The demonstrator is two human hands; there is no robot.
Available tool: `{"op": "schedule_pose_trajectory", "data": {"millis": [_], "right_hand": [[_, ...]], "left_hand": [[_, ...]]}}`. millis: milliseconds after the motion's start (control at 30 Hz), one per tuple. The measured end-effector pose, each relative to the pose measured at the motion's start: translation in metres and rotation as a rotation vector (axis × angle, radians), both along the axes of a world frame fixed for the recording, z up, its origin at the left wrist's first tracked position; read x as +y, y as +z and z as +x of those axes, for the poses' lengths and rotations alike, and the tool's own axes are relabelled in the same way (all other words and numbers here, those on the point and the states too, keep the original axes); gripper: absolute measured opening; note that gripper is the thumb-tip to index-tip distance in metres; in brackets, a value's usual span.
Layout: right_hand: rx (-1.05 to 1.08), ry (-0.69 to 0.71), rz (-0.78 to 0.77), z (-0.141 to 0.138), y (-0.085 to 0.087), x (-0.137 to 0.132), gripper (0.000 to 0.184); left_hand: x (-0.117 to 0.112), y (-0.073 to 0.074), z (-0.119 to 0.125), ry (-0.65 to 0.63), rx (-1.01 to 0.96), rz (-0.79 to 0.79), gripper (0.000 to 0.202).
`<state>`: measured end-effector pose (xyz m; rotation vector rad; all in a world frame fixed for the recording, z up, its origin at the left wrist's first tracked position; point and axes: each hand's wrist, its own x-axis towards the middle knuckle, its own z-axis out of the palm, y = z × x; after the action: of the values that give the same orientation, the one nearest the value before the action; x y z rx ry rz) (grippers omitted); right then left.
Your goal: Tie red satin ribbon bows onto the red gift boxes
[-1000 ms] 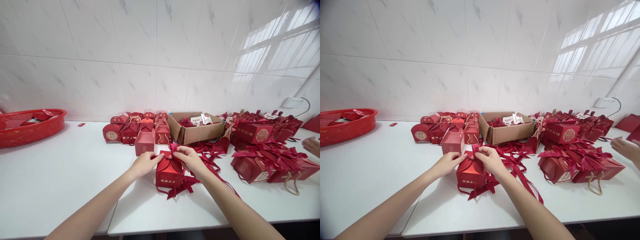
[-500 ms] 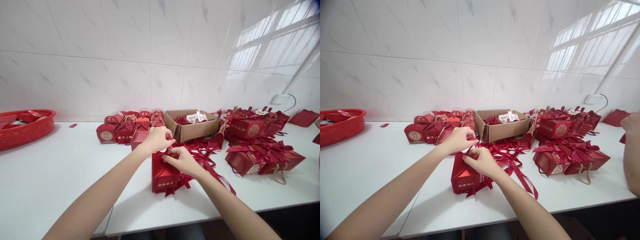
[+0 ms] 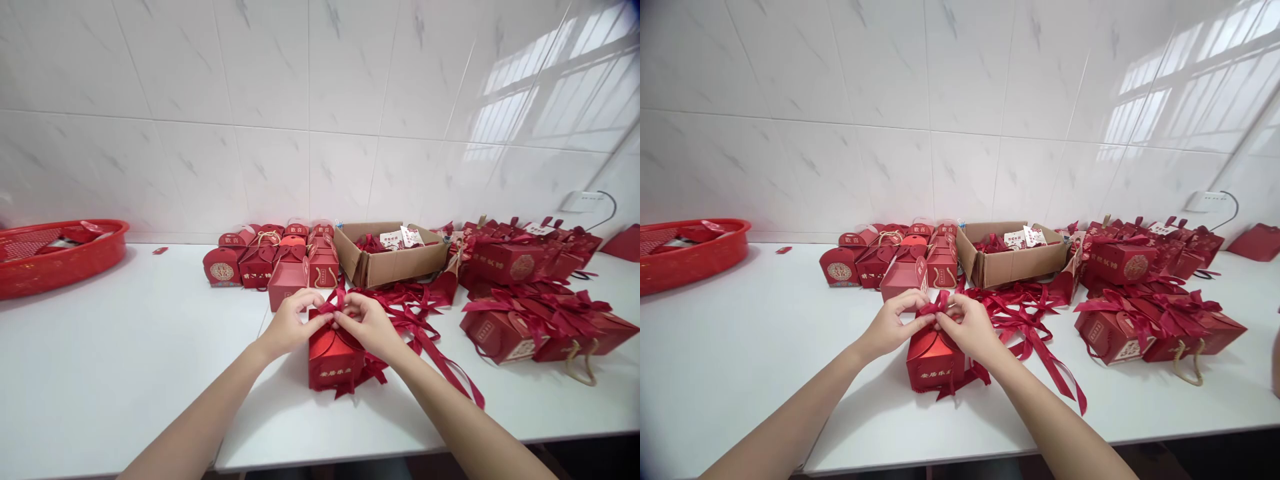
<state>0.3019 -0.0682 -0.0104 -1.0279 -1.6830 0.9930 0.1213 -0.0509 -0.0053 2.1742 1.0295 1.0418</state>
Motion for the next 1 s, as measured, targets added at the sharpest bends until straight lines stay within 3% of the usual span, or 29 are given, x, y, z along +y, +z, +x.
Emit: {"op": "schedule_pose_trajectory", "data": {"millis": [100,200,400,833,1000], "right_hand": [[0.151,-0.004,-0.067,-0.001,-0.003,-0.001,0.028],[0.169,-0.002,-0.054,-0.002,-0.004,-0.001,0.035],[0.167,0.012,-0.006,-0.003,-0.007,-0.002,0.027],[-0.034,-0.101,0.107,0.0,-0.01,-0.009,0.019],[-0.13,-0.144,0.264,-0.002,-0.012,-0.014,0.02]], "left_hand": [[0.0,-0.004,0.003,-0.058,-0.102,-0.057,0.021],[-0.003,-0.008,0.005,-0.094,-0.13,-0.12,0.014],[-0.002,-0.011,0.004,-0.071,-0.172,-0.128,0.023],[-0.005,-0.014,0.004,-0.001,-0.205,-0.135,0.007],[-0.004,-0.015,0.005,0.011,-0.225,-0.135,0.007]]}}
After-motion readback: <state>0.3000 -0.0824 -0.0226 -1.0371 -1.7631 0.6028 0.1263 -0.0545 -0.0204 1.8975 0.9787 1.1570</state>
